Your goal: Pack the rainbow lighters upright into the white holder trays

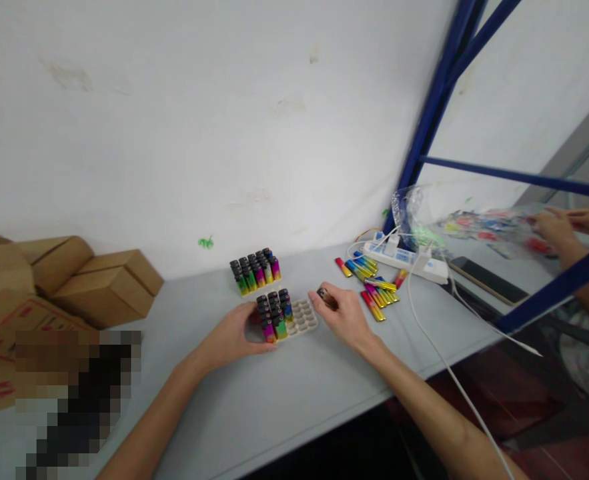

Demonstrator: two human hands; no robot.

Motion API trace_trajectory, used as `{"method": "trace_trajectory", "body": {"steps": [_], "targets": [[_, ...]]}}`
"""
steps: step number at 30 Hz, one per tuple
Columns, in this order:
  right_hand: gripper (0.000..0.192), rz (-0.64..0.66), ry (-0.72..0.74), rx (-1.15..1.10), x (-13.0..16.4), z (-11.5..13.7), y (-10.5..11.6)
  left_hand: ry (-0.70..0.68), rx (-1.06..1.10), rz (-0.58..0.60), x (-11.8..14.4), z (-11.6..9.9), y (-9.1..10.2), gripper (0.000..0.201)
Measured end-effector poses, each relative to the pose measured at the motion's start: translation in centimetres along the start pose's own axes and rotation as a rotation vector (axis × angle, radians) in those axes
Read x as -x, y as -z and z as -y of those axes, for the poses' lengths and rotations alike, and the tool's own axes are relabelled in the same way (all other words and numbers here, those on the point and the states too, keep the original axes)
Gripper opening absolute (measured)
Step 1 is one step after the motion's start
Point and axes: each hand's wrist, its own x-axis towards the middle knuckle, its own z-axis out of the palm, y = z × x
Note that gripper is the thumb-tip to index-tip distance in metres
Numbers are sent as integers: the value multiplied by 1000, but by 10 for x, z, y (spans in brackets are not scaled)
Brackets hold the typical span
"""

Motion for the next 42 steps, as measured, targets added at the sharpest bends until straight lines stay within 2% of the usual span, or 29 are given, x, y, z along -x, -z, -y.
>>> {"method": "trace_trajectory", "body": {"steps": [7, 17, 20, 23, 25, 33, 42], "targets": [[35, 12, -41, -2, 0, -9, -2, -13, -13, -22, -1, 5, -2, 57], [41, 34, -64, -97, 1, -7, -2, 0, 0, -11, 0, 2, -1, 60], [36, 127, -43, -227, 2, -7, 0, -5, -3, -18, 0, 0, 0, 60], [41, 234, -15, -370, 1, -9, 0, -9, -8, -21, -1, -1, 0, 60], [43, 255, -8, -406, 0, -10, -2, -13, 0, -20, -1, -1, 0, 61], [39, 167, -25, -395, -4, -18, -16, -33, 24, -19, -1, 0, -1, 61], [30, 245, 72, -262, -5, -16, -17, -13, 14, -26, 0, 2, -1, 64]]}}
